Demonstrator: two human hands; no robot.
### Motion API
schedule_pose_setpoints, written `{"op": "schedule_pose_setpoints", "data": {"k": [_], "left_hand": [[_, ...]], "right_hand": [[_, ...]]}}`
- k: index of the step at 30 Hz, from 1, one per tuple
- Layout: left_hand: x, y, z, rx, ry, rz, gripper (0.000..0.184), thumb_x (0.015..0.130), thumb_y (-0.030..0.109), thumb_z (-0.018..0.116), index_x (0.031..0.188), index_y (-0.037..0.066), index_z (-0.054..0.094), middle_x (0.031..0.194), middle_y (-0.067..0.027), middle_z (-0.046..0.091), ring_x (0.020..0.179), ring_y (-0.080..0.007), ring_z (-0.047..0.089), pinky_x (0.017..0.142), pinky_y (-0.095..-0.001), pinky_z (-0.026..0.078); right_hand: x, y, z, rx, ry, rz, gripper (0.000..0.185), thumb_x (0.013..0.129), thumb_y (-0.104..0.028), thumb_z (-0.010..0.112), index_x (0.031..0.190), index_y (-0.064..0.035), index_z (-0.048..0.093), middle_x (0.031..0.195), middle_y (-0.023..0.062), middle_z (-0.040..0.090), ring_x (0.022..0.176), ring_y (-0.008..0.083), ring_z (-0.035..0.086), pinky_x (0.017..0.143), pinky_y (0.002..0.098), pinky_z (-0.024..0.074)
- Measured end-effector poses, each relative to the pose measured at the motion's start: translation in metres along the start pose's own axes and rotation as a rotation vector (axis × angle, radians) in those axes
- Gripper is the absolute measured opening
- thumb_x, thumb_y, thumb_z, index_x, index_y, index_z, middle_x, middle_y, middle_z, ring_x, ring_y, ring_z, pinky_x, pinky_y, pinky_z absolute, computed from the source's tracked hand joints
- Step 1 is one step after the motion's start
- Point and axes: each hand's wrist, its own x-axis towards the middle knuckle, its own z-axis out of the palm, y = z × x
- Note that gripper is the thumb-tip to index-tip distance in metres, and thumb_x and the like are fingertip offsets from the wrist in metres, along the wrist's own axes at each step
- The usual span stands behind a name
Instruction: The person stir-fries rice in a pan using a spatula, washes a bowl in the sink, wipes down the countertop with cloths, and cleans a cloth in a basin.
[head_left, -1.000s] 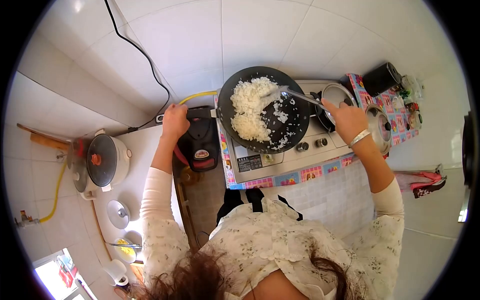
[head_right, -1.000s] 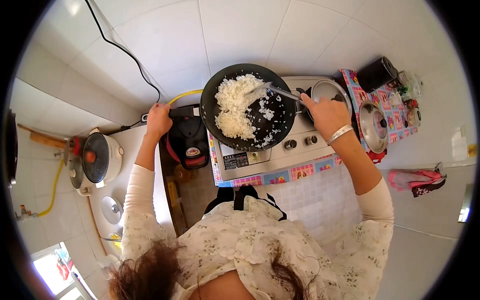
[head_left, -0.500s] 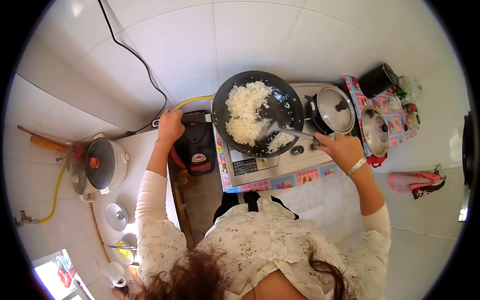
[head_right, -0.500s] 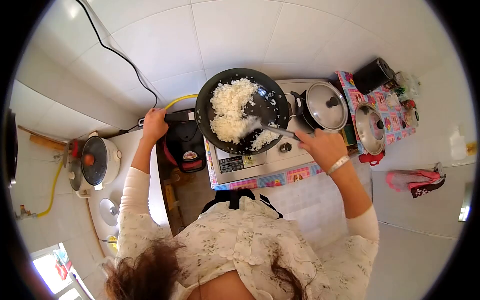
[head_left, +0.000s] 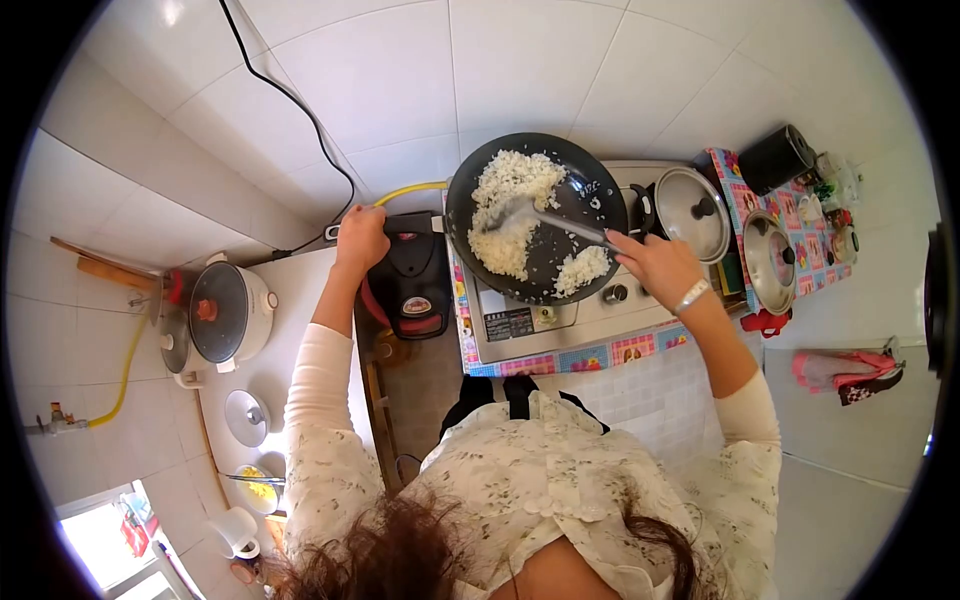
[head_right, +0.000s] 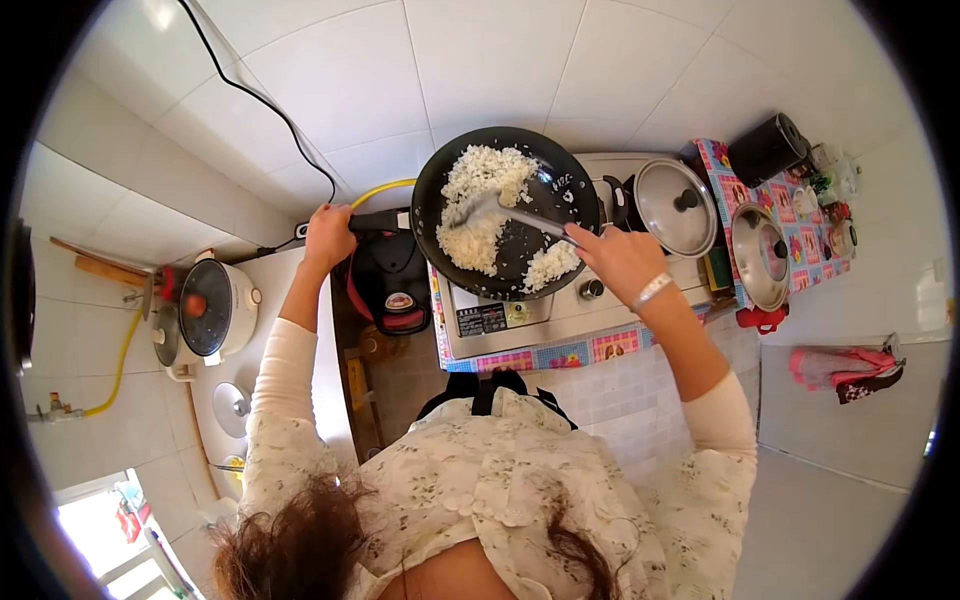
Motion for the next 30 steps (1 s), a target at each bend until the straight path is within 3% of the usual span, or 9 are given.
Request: {"op": "schedule_pose_setpoints", "data": {"k": [7, 11, 15, 18, 24, 30], "left_hand": [[0.001, -0.001, 0.0, -0.006, 0.01, 0.026, 0.01, 0.06, -0.004, 0.053, 0.068, 0.002, 0.055, 0.077, -0.0157, 0.059, 0.083, -0.0335, 0.055, 0.082, -0.0384, 0.043], [0.001, -0.002, 0.004, -0.023, 0.031, 0.03, 0.01, 0.06, -0.004, 0.053, 0.069, 0.002, 0.055, 0.077, -0.0163, 0.059, 0.083, -0.0342, 0.055, 0.082, -0.0395, 0.043], [0.001, -0.003, 0.002, -0.007, 0.012, 0.025, 0.01, 0.06, -0.004, 0.053, 0.069, 0.002, 0.055, 0.077, -0.0165, 0.059, 0.083, -0.0348, 0.055, 0.081, -0.0407, 0.043], [0.001, -0.001, 0.002, -0.043, 0.031, 0.0, 0.01, 0.061, -0.004, 0.053, 0.069, 0.002, 0.055, 0.078, -0.0162, 0.059, 0.084, -0.0353, 0.055, 0.081, -0.0411, 0.043], [0.001, -0.004, 0.006, -0.032, 0.043, 0.013, 0.012, 0.06, -0.004, 0.052, 0.07, 0.002, 0.056, 0.079, -0.0157, 0.059, 0.086, -0.0358, 0.054, 0.08, -0.0414, 0.043], [0.001, -0.004, 0.006, -0.025, 0.019, -0.003, 0.011, 0.06, -0.003, 0.053, 0.07, 0.002, 0.056, 0.078, -0.0155, 0.06, 0.085, -0.0349, 0.054, 0.08, -0.0413, 0.043]], "right_hand": [[-0.055, 0.005, -0.092, -0.241, -0.081, 0.032, 0.032, 0.076, -0.028, 0.065, 0.107, -0.0261, 0.061, 0.06, 0.0058, 0.052, 0.053, 0.0229, 0.055, 0.047, 0.0347, 0.0421], [-0.042, -0.001, -0.057, -0.061, 0.036, -0.11, 0.028, 0.077, -0.028, 0.064, 0.105, -0.0244, 0.062, 0.06, 0.0065, 0.053, 0.051, 0.0238, 0.054, 0.046, 0.0364, 0.0416], [-0.012, -0.006, -0.035, -0.105, 0.024, 0.045, 0.028, 0.084, -0.033, 0.055, 0.11, -0.0238, 0.058, 0.061, 0.0065, 0.054, 0.056, 0.025, 0.056, 0.049, 0.0368, 0.0435], [-0.021, 0.008, -0.051, -0.202, 0.072, 0.059, 0.028, 0.081, -0.031, 0.058, 0.109, -0.0234, 0.059, 0.062, 0.0067, 0.055, 0.056, 0.0247, 0.057, 0.049, 0.0364, 0.0438], [-0.054, 0.017, -0.121, -0.179, -0.114, 0.021, 0.025, 0.077, -0.027, 0.063, 0.101, -0.0237, 0.064, 0.059, 0.006, 0.052, 0.054, 0.0253, 0.054, 0.049, 0.0372, 0.0417], [-0.022, 0.004, -0.058, -0.16, 0.021, -0.005, 0.025, 0.08, -0.027, 0.06, 0.105, -0.0247, 0.062, 0.059, 0.007, 0.052, 0.054, 0.0261, 0.055, 0.049, 0.0385, 0.0419]]}}
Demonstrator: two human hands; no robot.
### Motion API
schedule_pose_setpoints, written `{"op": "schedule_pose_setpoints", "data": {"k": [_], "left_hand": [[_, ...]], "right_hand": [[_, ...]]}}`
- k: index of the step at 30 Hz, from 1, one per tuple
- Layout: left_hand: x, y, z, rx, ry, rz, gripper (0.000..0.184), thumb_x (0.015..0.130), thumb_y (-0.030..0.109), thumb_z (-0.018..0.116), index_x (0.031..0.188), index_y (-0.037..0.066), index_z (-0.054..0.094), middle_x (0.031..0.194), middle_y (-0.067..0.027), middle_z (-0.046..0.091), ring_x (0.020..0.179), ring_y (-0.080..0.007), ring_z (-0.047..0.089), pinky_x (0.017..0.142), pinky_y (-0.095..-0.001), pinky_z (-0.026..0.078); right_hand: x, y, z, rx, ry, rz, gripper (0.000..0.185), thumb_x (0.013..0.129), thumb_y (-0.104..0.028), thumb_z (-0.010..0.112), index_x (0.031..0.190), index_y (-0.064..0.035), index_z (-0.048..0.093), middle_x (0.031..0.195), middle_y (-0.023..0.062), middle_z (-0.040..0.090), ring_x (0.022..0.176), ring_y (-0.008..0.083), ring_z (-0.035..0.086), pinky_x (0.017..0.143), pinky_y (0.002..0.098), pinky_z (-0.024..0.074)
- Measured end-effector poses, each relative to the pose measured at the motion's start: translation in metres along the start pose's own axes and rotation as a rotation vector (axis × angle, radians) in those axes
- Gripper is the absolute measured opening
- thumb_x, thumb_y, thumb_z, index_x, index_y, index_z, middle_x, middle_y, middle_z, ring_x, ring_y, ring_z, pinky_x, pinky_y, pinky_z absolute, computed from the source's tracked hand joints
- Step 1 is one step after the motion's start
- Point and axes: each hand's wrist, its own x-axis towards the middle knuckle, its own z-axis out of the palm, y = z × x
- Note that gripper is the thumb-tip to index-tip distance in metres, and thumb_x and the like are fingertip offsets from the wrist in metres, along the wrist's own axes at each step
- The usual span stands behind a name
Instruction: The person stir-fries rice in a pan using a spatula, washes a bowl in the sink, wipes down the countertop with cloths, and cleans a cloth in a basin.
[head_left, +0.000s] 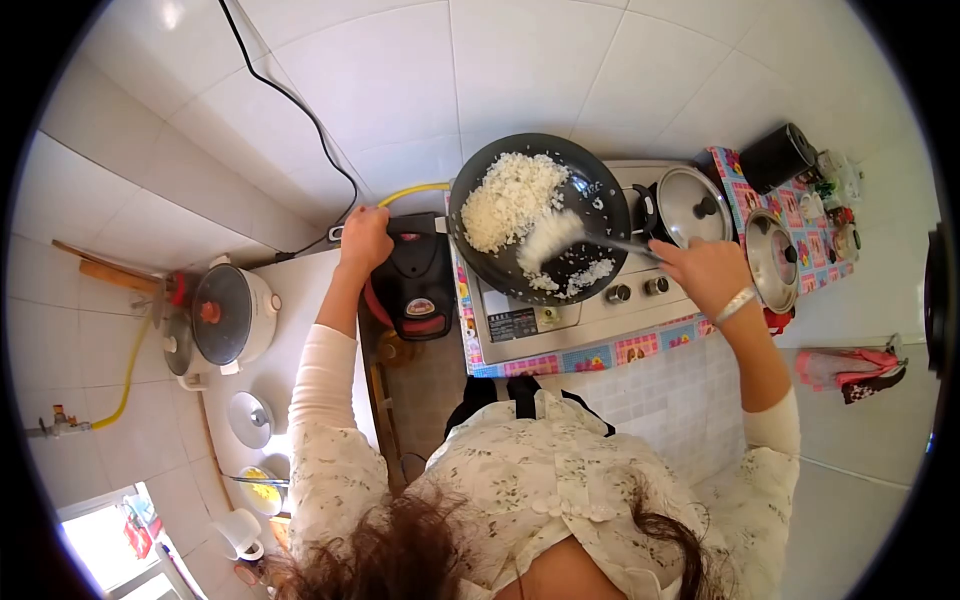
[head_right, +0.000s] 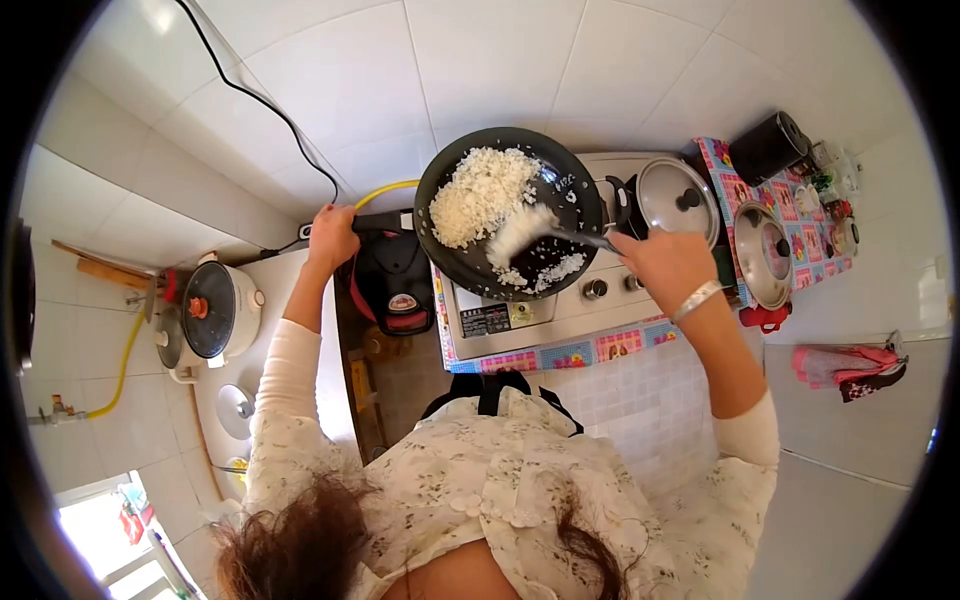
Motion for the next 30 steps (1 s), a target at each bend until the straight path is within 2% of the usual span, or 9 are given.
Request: {"op": "schedule_pose_setpoints", "data": {"k": [3, 6, 9, 12, 16, 22, 26, 30], "left_hand": [[0.001, 0.0, -0.001, -0.004, 0.013, 0.046, 0.011, 0.06, -0.003, 0.053, 0.069, 0.002, 0.055, 0.076, -0.0157, 0.059, 0.082, -0.034, 0.055, 0.08, -0.0407, 0.043], [0.0, 0.005, -0.006, 0.027, 0.02, 0.033, 0.01, 0.06, -0.003, 0.053, 0.068, 0.002, 0.055, 0.074, -0.0159, 0.059, 0.079, -0.0336, 0.056, 0.08, -0.0402, 0.043], [0.0, 0.005, -0.007, 0.032, 0.019, 0.047, 0.009, 0.06, -0.002, 0.054, 0.068, 0.003, 0.054, 0.075, -0.0156, 0.059, 0.08, -0.0333, 0.056, 0.08, -0.0396, 0.043], [0.0, 0.003, -0.003, 0.026, 0.024, 0.041, 0.01, 0.06, -0.002, 0.054, 0.068, 0.003, 0.054, 0.075, -0.015, 0.059, 0.081, -0.0331, 0.056, 0.08, -0.0394, 0.043], [0.0, 0.001, -0.002, 0.004, 0.031, 0.026, 0.01, 0.06, -0.003, 0.053, 0.069, 0.002, 0.055, 0.077, -0.0146, 0.06, 0.083, -0.0334, 0.055, 0.079, -0.0397, 0.044], [0.001, 0.002, 0.0, -0.009, 0.003, 0.01, 0.014, 0.06, -0.004, 0.052, 0.072, 0.002, 0.057, 0.079, -0.0146, 0.06, 0.085, -0.0342, 0.054, 0.078, -0.0402, 0.044], [0.001, 0.006, -0.007, -0.011, -0.013, 0.0, 0.017, 0.06, -0.005, 0.053, 0.075, 0.002, 0.058, 0.081, -0.0148, 0.061, 0.085, -0.0341, 0.054, 0.078, -0.0404, 0.044], [-0.001, 0.011, -0.013, -0.048, 0.008, -0.012, 0.02, 0.061, -0.006, 0.053, 0.079, 0.002, 0.058, 0.083, -0.0147, 0.061, 0.087, -0.0335, 0.054, 0.079, -0.04, 0.044]], "right_hand": [[0.009, -0.004, 0.018, 0.025, 0.096, 0.132, 0.028, 0.084, -0.029, 0.056, 0.111, -0.0243, 0.057, 0.062, 0.0094, 0.055, 0.053, 0.0272, 0.056, 0.047, 0.0379, 0.0429], [0.02, -0.004, 0.035, 0.052, 0.142, 0.153, 0.029, 0.084, -0.03, 0.056, 0.112, -0.0242, 0.056, 0.062, 0.0097, 0.054, 0.052, 0.0277, 0.056, 0.045, 0.0377, 0.0429], [0.038, -0.017, 0.067, 0.04, 0.106, 0.172, 0.03, 0.084, -0.031, 0.056, 0.113, -0.0242, 0.055, 0.063, 0.0099, 0.055, 0.052, 0.0278, 0.057, 0.046, 0.0375, 0.0442], [0.027, -0.025, 0.079, 0.136, 0.057, 0.08, 0.03, 0.084, -0.032, 0.056, 0.113, -0.0244, 0.055, 0.064, 0.0095, 0.056, 0.053, 0.0274, 0.058, 0.047, 0.0373, 0.0454], [-0.005, 0.004, 0.032, 0.081, 0.054, -0.031, 0.03, 0.081, -0.029, 0.059, 0.111, -0.0246, 0.057, 0.059, 0.0066, 0.052, 0.051, 0.025, 0.056, 0.046, 0.0367, 0.0424], [-0.046, 0.014, -0.037, -0.077, -0.102, 0.096, 0.03, 0.074, -0.026, 0.066, 0.104, -0.0259, 0.062, 0.059, 0.0056, 0.051, 0.052, 0.0248, 0.056, 0.048, 0.0371, 0.0429], [-0.046, 0.003, 0.021, 0.073, -0.003, 0.105, 0.032, 0.076, -0.025, 0.064, 0.107, -0.0281, 0.06, 0.061, 0.0061, 0.052, 0.054, 0.0251, 0.057, 0.049, 0.0372, 0.0448], [-0.063, -0.018, 0.081, 0.158, -0.013, 0.308, 0.041, 0.077, -0.025, 0.064, 0.117, -0.03, 0.055, 0.067, 0.0063, 0.052, 0.057, 0.0254, 0.058, 0.048, 0.0376, 0.0444]]}}
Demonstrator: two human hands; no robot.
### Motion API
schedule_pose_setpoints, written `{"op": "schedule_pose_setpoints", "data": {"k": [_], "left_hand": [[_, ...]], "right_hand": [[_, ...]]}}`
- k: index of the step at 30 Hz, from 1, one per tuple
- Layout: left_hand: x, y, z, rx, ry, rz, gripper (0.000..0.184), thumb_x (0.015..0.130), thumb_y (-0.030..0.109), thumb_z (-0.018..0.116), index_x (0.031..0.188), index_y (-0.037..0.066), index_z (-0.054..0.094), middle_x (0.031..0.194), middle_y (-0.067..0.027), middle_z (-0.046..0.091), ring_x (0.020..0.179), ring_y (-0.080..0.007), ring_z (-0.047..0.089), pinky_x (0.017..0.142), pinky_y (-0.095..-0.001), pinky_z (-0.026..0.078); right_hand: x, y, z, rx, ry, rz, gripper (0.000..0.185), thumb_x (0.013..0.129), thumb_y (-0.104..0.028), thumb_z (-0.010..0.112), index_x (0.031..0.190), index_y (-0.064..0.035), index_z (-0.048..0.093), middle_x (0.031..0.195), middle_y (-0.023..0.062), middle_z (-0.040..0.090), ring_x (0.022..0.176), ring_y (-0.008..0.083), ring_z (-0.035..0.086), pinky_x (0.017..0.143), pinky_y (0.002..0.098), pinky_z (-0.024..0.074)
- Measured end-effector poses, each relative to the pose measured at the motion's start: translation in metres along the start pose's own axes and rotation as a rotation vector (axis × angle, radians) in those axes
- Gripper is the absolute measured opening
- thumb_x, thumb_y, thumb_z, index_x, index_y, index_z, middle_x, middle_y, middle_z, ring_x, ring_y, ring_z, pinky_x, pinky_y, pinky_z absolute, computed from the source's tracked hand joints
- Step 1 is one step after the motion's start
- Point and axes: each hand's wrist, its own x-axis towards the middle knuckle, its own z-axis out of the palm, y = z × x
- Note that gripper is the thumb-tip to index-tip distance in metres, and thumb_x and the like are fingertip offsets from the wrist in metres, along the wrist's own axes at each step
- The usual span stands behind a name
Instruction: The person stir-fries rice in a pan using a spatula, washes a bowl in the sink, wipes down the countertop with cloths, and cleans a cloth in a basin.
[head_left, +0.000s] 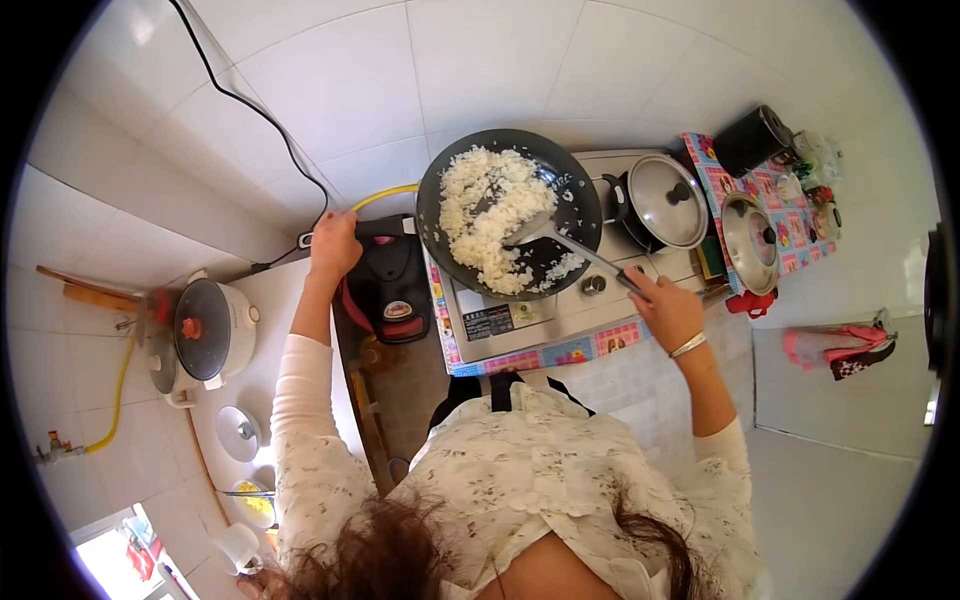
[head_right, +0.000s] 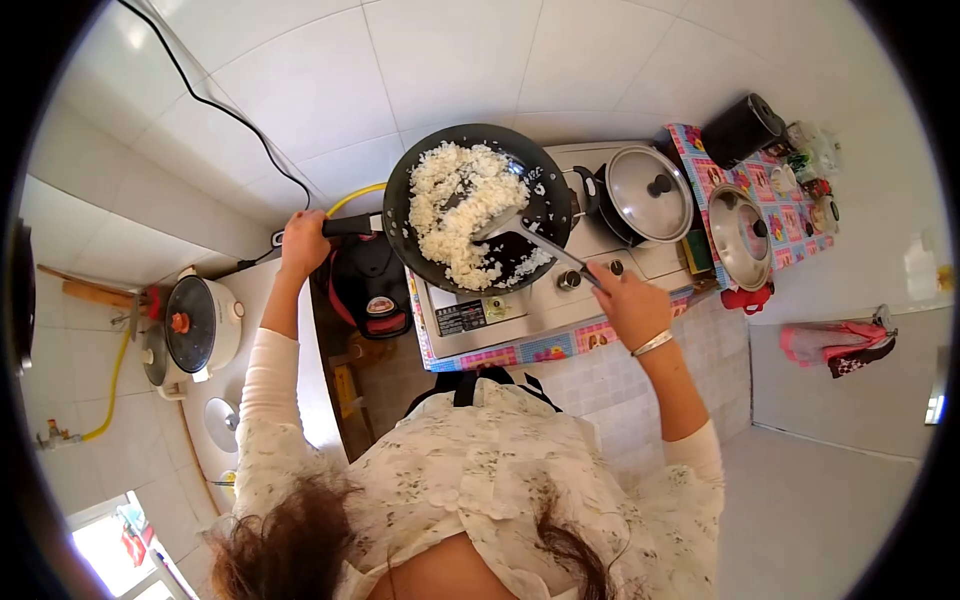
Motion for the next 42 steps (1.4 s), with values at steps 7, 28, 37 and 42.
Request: {"op": "schedule_pose_setpoints", "data": {"k": [7, 28, 37, 42], "left_hand": [[0.0, -0.005, -0.005, 0.124, -0.13, 0.046, 0.045, 0.064, -0.002, 0.06, 0.108, -0.002, 0.049, 0.106, -0.017, 0.054, 0.101, -0.0335, 0.05, 0.087, -0.0396, 0.042], [-0.341, 0.291, 0.06, -0.644, 0.076, -1.171, 0.013, 0.072, 0.014, 0.07, 0.082, 0.008, 0.067, 0.076, -0.01, 0.066, 0.07, -0.0187, 0.062, 0.066, -0.0302, 0.049], [-0.503, 0.424, -0.003, -0.382, -0.037, -1.864, 0.056, 0.081, 0.029, 0.063, 0.119, -0.005, 0.041, 0.111, -0.0203, 0.051, 0.105, -0.0266, 0.049, 0.091, -0.0348, 0.036], [-0.607, 0.499, 0.019, -0.351, 0.352, -2.212, 0.095, 0.071, 0.039, 0.072, 0.132, -0.011, 0.02, 0.126, -0.0288, 0.039, 0.118, -0.0358, 0.041, 0.1, -0.0404, 0.033]], "right_hand": [[-0.024, 0.011, 0.045, 0.427, 0.008, 0.064, 0.05, 0.076, -0.024, 0.066, 0.124, -0.0277, 0.05, 0.076, 0.0083, 0.055, 0.059, 0.0269, 0.057, 0.054, 0.0366, 0.0466], [-0.083, 0.01, 0.218, 0.819, -0.899, -0.527, 0.02, 0.058, -0.001, 0.062, 0.06, -0.0072, 0.043, 0.052, 0.0004, 0.038, 0.052, 0.0102, 0.04, 0.048, 0.0278, 0.0341], [-0.162, -0.2, 0.092, 1.138, -2.35, -0.851, 0.033, 0.074, -0.01, 0.068, 0.104, -0.0091, 0.056, 0.099, 0.0056, 0.053, 0.098, 0.0161, 0.053, 0.078, 0.031, 0.047], [-0.233, -0.325, 0.15, 1.077, -1.854, -0.631, 0.057, 0.08, -0.015, 0.065, 0.13, -0.0138, 0.039, 0.106, 0.0047, 0.051, 0.099, 0.0222, 0.052, 0.078, 0.0442, 0.0484]]}}
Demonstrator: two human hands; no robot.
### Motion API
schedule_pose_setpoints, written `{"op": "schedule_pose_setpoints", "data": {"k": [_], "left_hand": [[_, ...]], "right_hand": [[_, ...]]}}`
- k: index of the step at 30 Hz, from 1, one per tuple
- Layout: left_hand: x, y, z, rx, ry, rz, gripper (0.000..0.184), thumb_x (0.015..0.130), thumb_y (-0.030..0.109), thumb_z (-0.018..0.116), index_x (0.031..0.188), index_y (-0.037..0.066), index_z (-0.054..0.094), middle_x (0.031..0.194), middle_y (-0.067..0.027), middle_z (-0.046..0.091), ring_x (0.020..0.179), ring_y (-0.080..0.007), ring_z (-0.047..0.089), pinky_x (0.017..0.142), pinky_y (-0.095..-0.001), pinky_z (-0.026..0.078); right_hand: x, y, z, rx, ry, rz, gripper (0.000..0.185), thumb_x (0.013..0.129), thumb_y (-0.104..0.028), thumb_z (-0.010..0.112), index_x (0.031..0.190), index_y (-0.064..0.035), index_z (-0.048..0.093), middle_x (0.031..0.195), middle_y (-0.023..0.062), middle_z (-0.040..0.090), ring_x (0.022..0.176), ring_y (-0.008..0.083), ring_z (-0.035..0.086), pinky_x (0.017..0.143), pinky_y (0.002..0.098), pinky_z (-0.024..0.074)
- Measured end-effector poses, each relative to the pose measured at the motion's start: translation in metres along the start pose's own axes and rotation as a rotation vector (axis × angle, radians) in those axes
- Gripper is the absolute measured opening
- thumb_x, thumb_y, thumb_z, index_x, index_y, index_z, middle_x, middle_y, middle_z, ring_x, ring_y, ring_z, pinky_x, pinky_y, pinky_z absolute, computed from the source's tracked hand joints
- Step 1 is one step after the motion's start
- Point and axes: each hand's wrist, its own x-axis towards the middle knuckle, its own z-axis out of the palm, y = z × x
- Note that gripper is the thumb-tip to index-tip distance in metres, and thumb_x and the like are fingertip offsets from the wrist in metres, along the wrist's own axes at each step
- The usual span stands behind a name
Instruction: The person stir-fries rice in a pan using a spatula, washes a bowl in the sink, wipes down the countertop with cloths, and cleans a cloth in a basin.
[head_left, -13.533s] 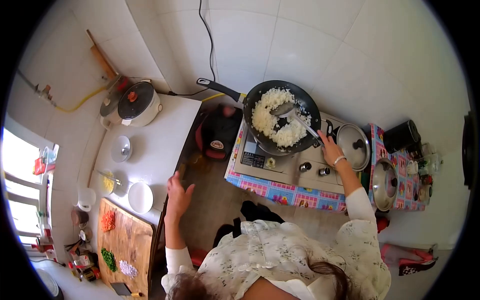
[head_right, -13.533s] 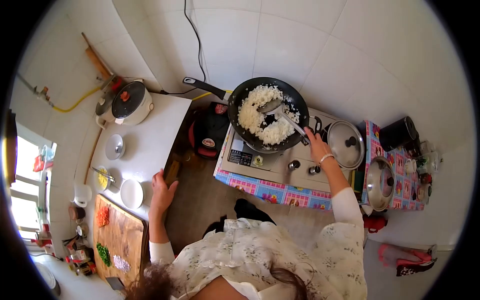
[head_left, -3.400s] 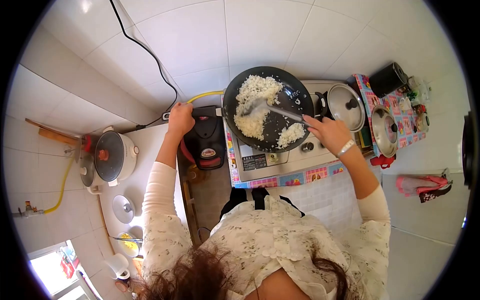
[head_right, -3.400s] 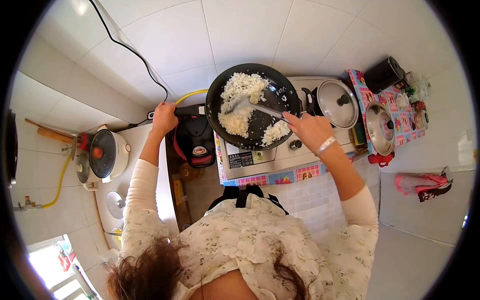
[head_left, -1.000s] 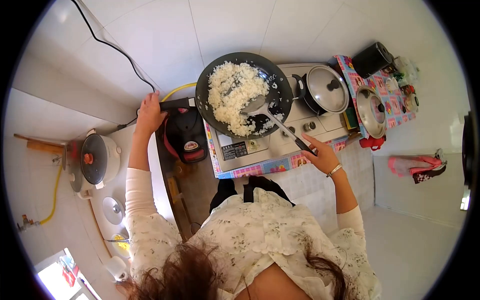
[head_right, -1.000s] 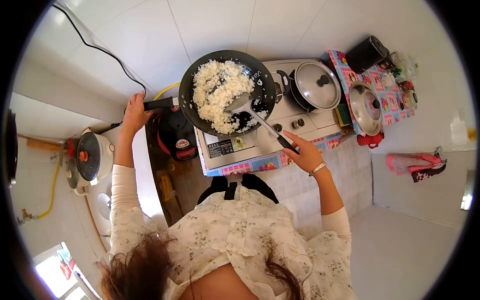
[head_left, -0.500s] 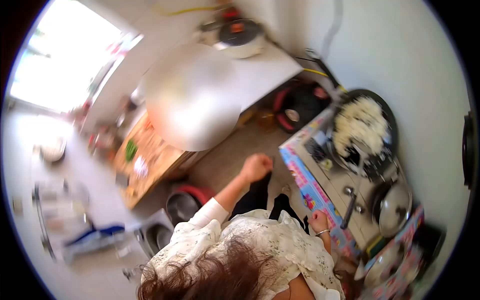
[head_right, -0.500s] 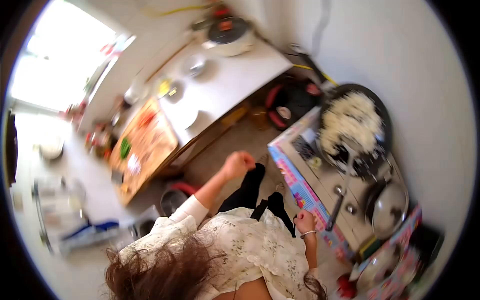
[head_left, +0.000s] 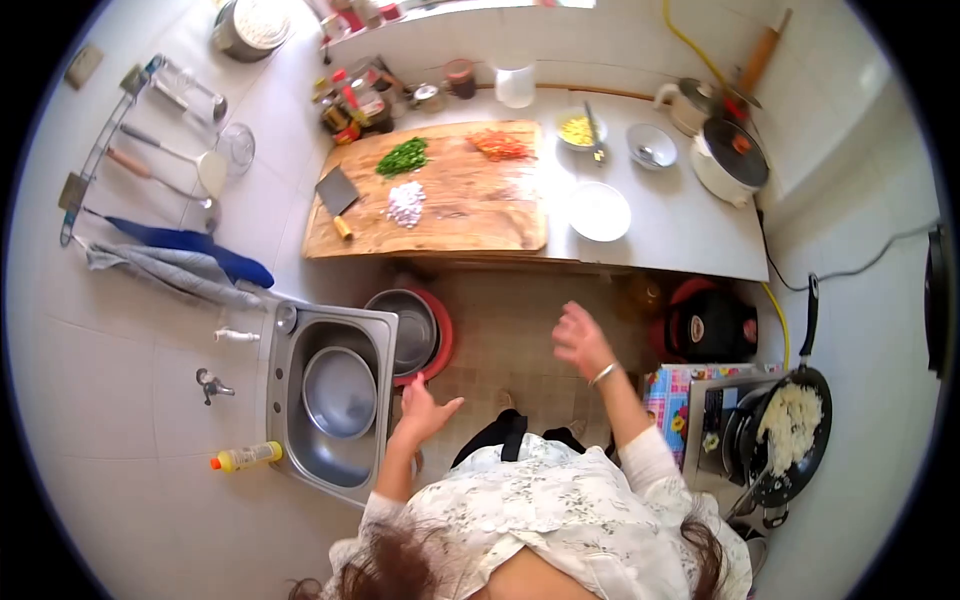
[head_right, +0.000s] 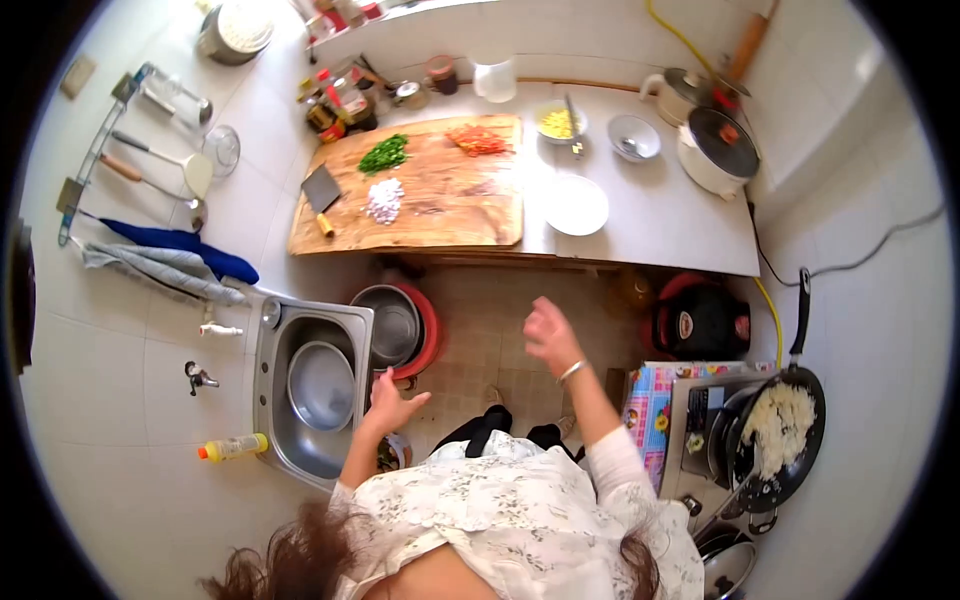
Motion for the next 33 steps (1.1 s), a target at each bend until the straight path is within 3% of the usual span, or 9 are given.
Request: {"op": "schedule_pose_setpoints", "data": {"k": [4, 6, 9, 14, 24, 28, 31, 32, 33], "left_hand": [[-0.015, -0.101, -0.005, -0.407, -0.04, -0.177, 0.088, 0.078, 0.038, 0.067, 0.134, -0.006, 0.016, 0.124, -0.0225, 0.041, 0.115, -0.0273, 0.042, 0.097, -0.0367, 0.035], [-0.023, -0.138, -0.005, -0.486, 0.038, -0.292, 0.088, 0.076, 0.037, 0.069, 0.134, -0.006, 0.019, 0.125, -0.0242, 0.039, 0.114, -0.0289, 0.043, 0.096, -0.0373, 0.036], [-0.03, -0.144, -0.015, -0.682, 0.083, -0.354, 0.083, 0.08, 0.033, 0.066, 0.135, -0.004, 0.017, 0.124, -0.0211, 0.042, 0.114, -0.0254, 0.043, 0.097, -0.0363, 0.035], [-0.011, -0.128, -0.017, -1.541, 0.125, -0.256, 0.064, 0.088, 0.025, 0.057, 0.137, 0.0, 0.023, 0.122, -0.0136, 0.048, 0.115, -0.018, 0.043, 0.101, -0.0328, 0.028], [0.049, -0.067, -0.017, -2.399, 0.414, -0.103, 0.086, 0.071, 0.059, 0.063, 0.131, 0.003, 0.036, 0.125, -0.0112, 0.049, 0.119, -0.024, 0.043, 0.104, -0.0404, 0.028], [0.0, -0.111, -0.018, -2.443, 0.876, -0.141, 0.072, 0.069, 0.031, 0.072, 0.126, 0.001, 0.041, 0.119, -0.0138, 0.053, 0.112, -0.0287, 0.049, 0.1, -0.0434, 0.036], [-0.019, -0.154, -0.004, -2.52, 1.096, -0.172, 0.061, 0.063, 0.012, 0.053, 0.122, -0.003, 0.043, 0.112, -0.0173, 0.055, 0.105, -0.0318, 0.053, 0.095, -0.0447, 0.041], [-0.024, -0.167, -0.004, -2.506, 1.17, -0.103, 0.057, 0.063, 0.009, 0.053, 0.118, -0.005, 0.046, 0.112, -0.0169, 0.055, 0.107, -0.0309, 0.052, 0.096, -0.0435, 0.041], [-0.023, -0.185, 0.005, -2.461, 1.243, -0.159, 0.055, 0.063, 0.007, 0.052, 0.116, -0.006, 0.047, 0.111, -0.0167, 0.056, 0.107, -0.0306, 0.052, 0.096, -0.0427, 0.041]], "right_hand": [[0.166, -0.031, -0.059, 0.61, 0.343, -0.059, 0.094, 0.08, -0.042, 0.064, 0.14, -0.0003, 0.007, 0.144, 0.0201, 0.017, 0.127, 0.0365, 0.029, 0.099, 0.0499, 0.0358], [0.207, -0.055, -0.059, 0.488, 0.452, -0.113, 0.081, 0.081, -0.038, 0.064, 0.138, -0.0031, 0.017, 0.138, 0.0215, 0.026, 0.122, 0.0408, 0.035, 0.097, 0.0511, 0.0381], [0.287, -0.044, -0.105, 0.49, 0.559, -0.246, 0.048, 0.085, 0.004, 0.039, 0.13, -0.0118, 0.036, 0.12, 0.0203, 0.048, 0.102, 0.0404, 0.052, 0.076, 0.0607, 0.0479], [0.195, -0.052, -0.021, 0.082, 0.555, -0.347, 0.05, 0.074, 0.003, 0.041, 0.123, -0.0061, 0.041, 0.109, 0.0162, 0.055, 0.09, 0.0309, 0.06, 0.07, 0.0432, 0.0566], [0.088, 0.052, 0.259, -0.556, -0.623, 0.321, 0.055, 0.069, 0.0, 0.048, 0.124, -0.0041, 0.04, 0.106, 0.0083, 0.054, 0.09, 0.0175, 0.055, 0.068, 0.0283, 0.0495], [0.082, 0.098, 0.325, -0.745, -0.968, 0.52, 0.063, 0.073, -0.004, 0.049, 0.133, -0.0069, 0.031, 0.111, 0.0105, 0.053, 0.093, 0.0224, 0.058, 0.056, 0.0281, 0.0545], [0.089, 0.114, 0.399, -1.659, -1.397, 0.197, 0.066, 0.085, -0.022, 0.056, 0.138, -0.0053, 0.021, 0.129, 0.0193, 0.042, 0.107, 0.0275, 0.054, 0.073, 0.0336, 0.0542], [0.106, 0.141, 0.406, -1.26, -1.532, -0.785, 0.067, 0.086, -0.021, 0.059, 0.139, -0.0028, 0.022, 0.132, 0.0221, 0.039, 0.117, 0.0279, 0.047, 0.093, 0.0369, 0.0434], [0.086, 0.129, 0.455, -1.093, -1.465, -0.733, 0.065, 0.083, -0.021, 0.062, 0.136, -0.0013, 0.029, 0.123, 0.0245, 0.047, 0.108, 0.0317, 0.053, 0.09, 0.036, 0.0442]]}}
